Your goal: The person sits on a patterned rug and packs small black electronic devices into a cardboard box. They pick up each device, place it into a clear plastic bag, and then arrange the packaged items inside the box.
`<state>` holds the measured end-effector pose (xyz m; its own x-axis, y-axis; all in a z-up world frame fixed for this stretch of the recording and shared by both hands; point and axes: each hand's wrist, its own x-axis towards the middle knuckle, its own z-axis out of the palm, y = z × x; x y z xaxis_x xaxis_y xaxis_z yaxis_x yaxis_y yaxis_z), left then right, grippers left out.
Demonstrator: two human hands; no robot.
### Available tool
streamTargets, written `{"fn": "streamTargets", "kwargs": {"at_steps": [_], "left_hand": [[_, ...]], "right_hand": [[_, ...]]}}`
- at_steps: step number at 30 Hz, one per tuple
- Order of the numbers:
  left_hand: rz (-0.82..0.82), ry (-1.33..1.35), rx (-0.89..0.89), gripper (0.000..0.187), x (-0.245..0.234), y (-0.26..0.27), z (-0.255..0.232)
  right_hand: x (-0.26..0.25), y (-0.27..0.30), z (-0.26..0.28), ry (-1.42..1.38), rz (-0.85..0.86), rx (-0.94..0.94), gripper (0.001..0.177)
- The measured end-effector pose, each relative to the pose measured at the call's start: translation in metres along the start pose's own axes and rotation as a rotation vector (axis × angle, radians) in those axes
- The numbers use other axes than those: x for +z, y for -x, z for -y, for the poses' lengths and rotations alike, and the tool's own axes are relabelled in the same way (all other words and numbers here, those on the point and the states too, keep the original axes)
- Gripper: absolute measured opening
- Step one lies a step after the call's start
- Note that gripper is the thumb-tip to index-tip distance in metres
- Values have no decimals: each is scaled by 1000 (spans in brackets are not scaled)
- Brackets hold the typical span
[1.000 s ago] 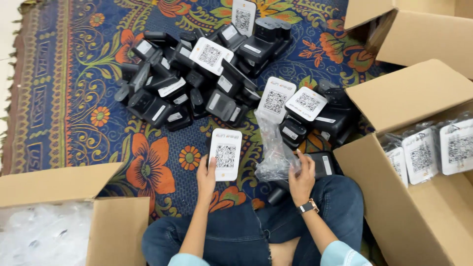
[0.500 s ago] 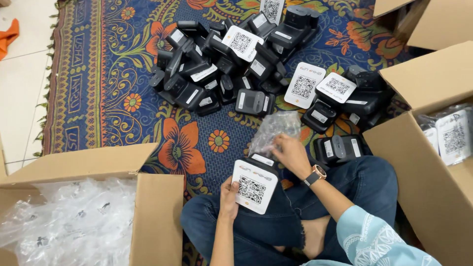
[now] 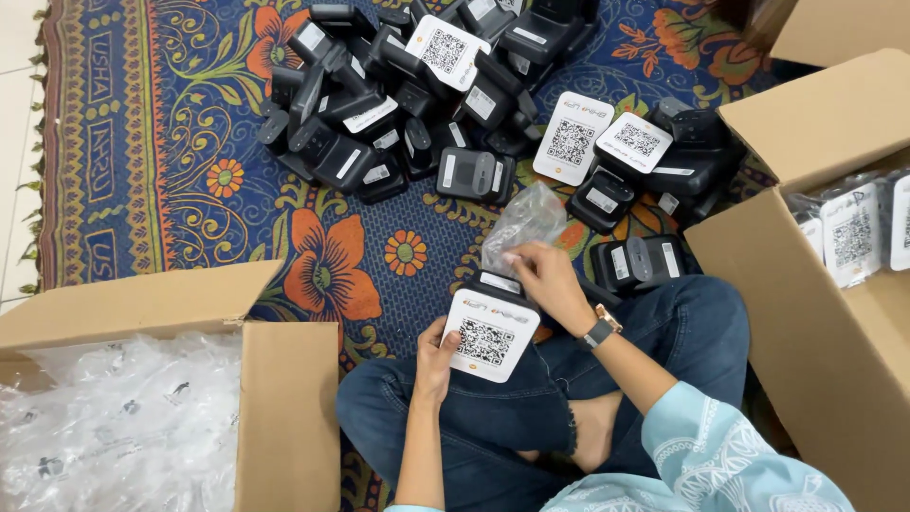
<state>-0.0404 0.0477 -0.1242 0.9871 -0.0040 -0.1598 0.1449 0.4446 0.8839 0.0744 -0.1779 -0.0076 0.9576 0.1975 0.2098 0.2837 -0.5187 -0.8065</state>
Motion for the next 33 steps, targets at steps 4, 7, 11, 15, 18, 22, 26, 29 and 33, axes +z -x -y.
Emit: {"fn": "streamTargets", "kwargs": {"at_steps": [4,7,11,15,18,22,26,29,33], "left_hand": [[137,-81,-43,61,-9,5,15],[239,-55,-53,63,-5,9,6],[177,111,-90,59,-13,4,18],[-57,263,-62,53,-18,0,21],[-66,300,-28,52,-13,-1,15],[-84,280,4,52,-11,-1,13],[-162,262,-2,52,-8,-1,7],[-88,161,18,50,-1,0,2],[-56,-101,-36,45,2,-2,6]], "right_hand": [[-5,-16,15,207,-248,-240,23],[-2,-21,7,198,-28,-19,27],[2,-16,5,52,153,-53,30],[16,-10,-24,47,255,-72,26],[15,-13,-19,-162,312,145,28],[9,-15,-27,-297,408,152,31],[-5,-15,1,-174,436,169,32],[-2,-11,-2,-96,429,90,30],[-12,-11,21,-267,491,63,30]]}}
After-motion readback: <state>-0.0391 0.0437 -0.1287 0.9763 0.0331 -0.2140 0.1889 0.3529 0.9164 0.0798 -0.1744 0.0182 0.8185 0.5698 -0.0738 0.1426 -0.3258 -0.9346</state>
